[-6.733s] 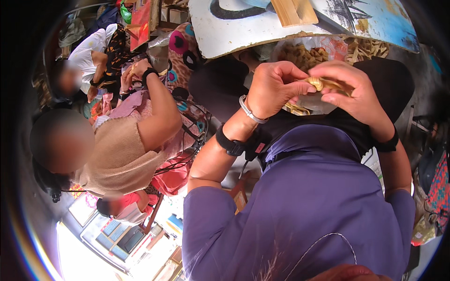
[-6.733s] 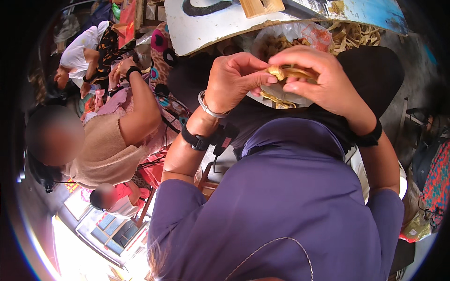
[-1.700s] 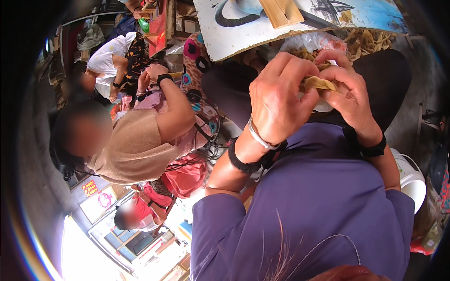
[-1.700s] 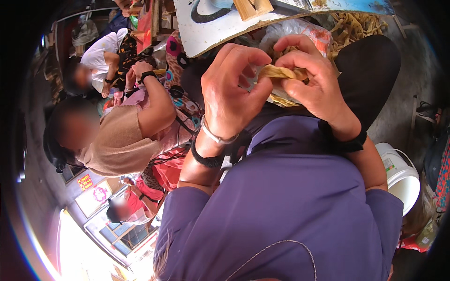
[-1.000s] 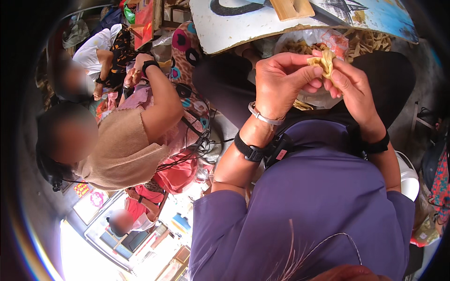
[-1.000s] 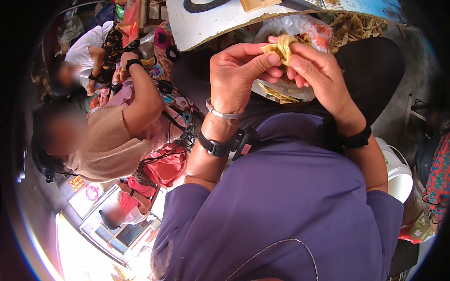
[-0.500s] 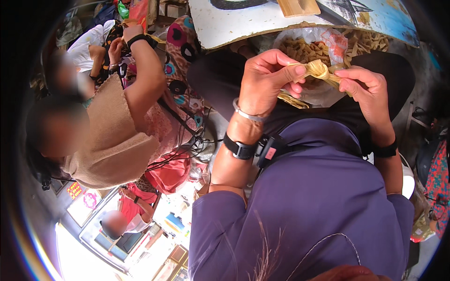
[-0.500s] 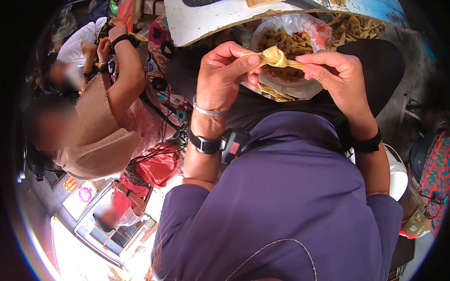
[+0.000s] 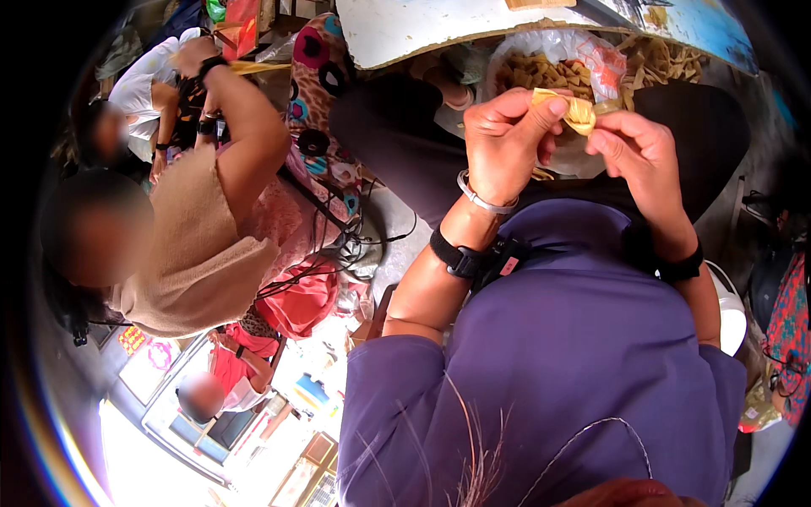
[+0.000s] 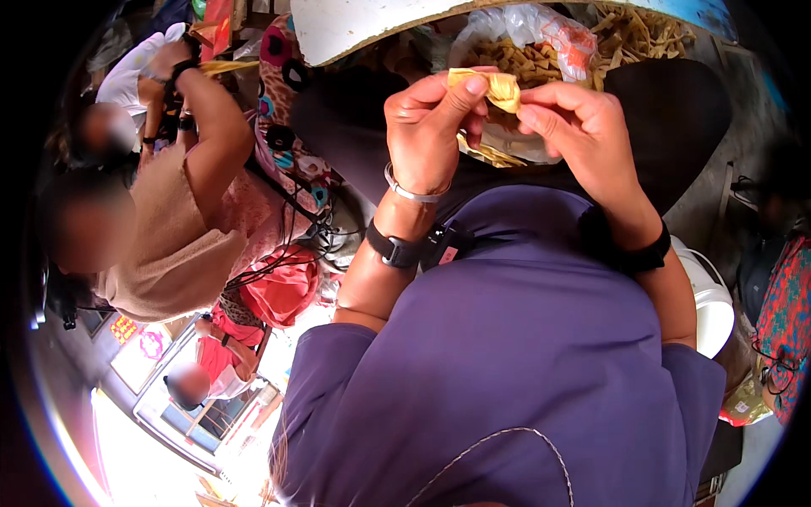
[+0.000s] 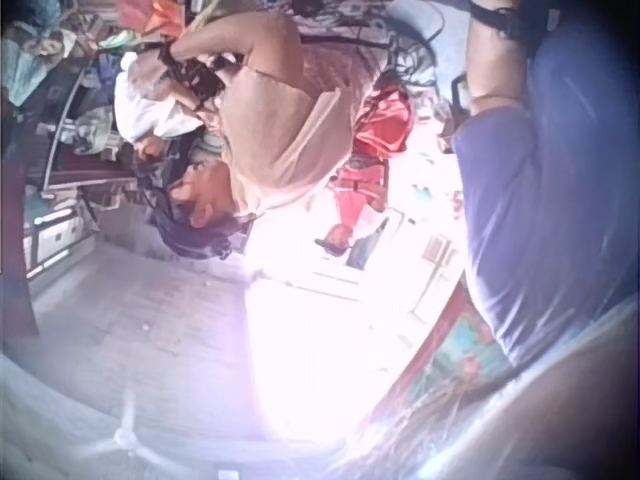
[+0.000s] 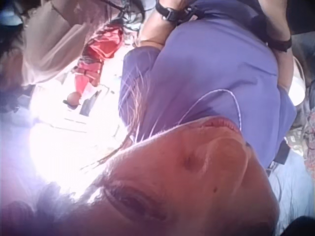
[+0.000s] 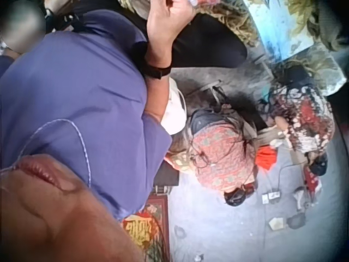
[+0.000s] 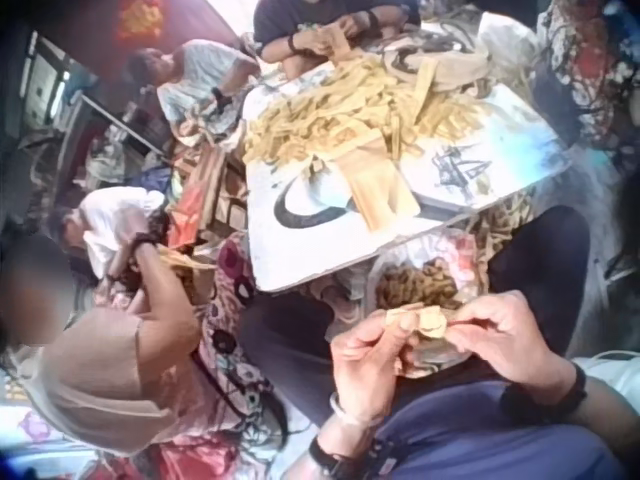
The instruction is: The person sits and repeatedly folds and twists thin, dried strips of plant material by hand. They pick up strips from a pile on a board, fold them into small bundles, and place them back down, continuing the process throughout the clip.
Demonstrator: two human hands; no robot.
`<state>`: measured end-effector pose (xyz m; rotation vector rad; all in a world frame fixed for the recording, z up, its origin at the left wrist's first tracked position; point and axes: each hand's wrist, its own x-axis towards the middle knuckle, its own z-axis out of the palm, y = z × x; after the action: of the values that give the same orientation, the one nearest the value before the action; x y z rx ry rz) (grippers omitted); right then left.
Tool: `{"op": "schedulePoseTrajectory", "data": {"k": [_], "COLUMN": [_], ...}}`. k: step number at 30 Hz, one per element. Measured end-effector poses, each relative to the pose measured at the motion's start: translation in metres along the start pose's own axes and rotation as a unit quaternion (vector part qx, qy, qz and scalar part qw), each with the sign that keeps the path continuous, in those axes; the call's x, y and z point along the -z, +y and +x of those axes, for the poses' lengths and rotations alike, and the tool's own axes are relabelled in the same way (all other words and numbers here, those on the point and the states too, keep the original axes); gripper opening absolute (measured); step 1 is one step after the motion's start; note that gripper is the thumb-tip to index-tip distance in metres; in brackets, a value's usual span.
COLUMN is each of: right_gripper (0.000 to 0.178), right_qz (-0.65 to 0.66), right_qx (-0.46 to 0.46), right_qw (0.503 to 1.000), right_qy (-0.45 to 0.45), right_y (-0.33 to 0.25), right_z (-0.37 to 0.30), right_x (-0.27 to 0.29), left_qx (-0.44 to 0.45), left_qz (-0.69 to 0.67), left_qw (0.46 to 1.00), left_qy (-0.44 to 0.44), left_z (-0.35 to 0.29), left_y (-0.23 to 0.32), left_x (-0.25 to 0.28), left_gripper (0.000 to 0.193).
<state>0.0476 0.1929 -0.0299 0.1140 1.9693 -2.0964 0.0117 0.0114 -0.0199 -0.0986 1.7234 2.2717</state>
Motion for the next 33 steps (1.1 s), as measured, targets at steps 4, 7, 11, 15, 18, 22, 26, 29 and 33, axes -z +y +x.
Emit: {"op": "schedulePoseTrajectory", "data": {"k": [4,7,11,15,18,22,26,29,33], "right_gripper": [0.014,0.014,0.013,0.012,0.015,0.028,0.024,0.025,0.028], "right_qz": [-0.071,-0.052,0.018,-0.020,0.012,0.080,0.122,0.161,0.215], "right_qx": [0.061,0.046,0.019,0.036,0.000,0.099,0.097,0.090,0.049], "right_qw": [0.994,0.996,0.999,0.998,1.000,0.988,0.974,0.969,0.967], "right_qy": [0.052,0.051,0.045,0.045,-0.019,-0.093,-0.162,-0.164,-0.128], "right_y": [-0.005,-0.001,0.011,0.007,0.000,-0.013,-0.003,0.002,0.007], "right_z": [-0.003,-0.008,-0.008,-0.003,0.000,0.009,0.015,0.013,0.006], "right_x": [-0.001,0.001,0.006,0.016,0.025,0.016,0.022,0.019,0.012], "left_qx": [0.018,0.028,0.069,0.141,0.137,0.147,0.157,0.179,0.177], "left_qz": [-0.049,-0.039,-0.048,-0.006,0.138,0.132,0.068,0.032,0.003], "left_qw": [0.998,0.998,0.996,0.986,0.958,0.965,0.967,0.968,0.971], "left_qy": [0.039,0.026,-0.039,-0.094,-0.209,-0.175,-0.188,-0.175,-0.159], "left_z": [0.001,0.005,0.015,0.033,0.026,0.025,0.022,0.017,0.014], "left_y": [0.007,0.011,0.004,0.027,0.041,0.040,0.030,0.027,0.015], "left_x": [-0.004,0.002,0.015,0.042,0.022,0.004,0.001,-0.005,0.001], "left_gripper": [0.015,0.015,0.021,0.043,0.022,0.009,0.007,0.009,0.010]}}
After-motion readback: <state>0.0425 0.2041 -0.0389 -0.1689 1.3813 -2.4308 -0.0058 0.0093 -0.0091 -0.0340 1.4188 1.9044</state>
